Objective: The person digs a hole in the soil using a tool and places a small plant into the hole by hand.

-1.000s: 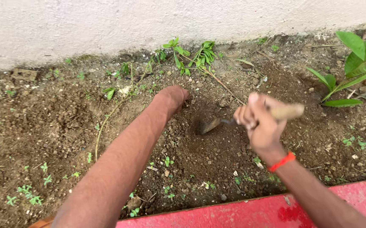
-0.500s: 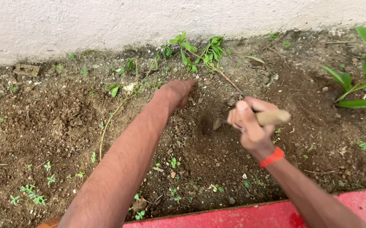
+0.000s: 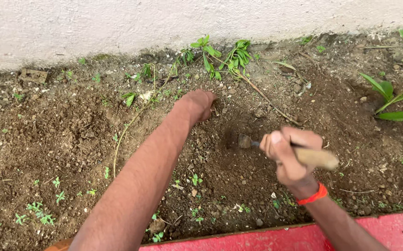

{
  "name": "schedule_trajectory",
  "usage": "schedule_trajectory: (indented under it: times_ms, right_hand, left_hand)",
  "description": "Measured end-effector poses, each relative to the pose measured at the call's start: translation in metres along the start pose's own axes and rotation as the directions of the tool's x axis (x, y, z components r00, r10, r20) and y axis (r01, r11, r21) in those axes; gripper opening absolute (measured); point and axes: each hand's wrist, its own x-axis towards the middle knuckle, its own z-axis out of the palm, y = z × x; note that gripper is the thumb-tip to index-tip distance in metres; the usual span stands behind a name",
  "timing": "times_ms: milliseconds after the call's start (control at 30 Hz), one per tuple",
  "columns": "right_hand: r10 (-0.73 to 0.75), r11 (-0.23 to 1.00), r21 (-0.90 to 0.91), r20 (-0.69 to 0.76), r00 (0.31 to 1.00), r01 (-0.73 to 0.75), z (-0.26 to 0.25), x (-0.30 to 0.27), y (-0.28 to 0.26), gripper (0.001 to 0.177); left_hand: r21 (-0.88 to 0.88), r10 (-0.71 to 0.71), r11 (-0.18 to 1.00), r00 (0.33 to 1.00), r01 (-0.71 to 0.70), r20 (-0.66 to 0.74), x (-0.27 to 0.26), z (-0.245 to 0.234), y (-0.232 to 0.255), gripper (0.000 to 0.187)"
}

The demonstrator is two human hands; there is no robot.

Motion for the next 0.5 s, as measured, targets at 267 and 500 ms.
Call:
schedule_trajectory:
  times_ms: [267,500]
  right_hand:
    - [0.148,0.986,0.096,-0.161,0.976,-0.134,-0.037,0.084,-0.033,0.046]
    - [0.205,0.973,0.181,-0.366,0.908,-0.146,-0.038,0.016,0.029,0.035]
  left_hand:
    - [0.065,0.034,0.997,0.999,-0.031,-0.037,0.003,-0.003,0.012,0.064]
    - [0.112,0.081,0.991,0.995,-0.075,-0.054,0.020,-0.002,0.016,0.085]
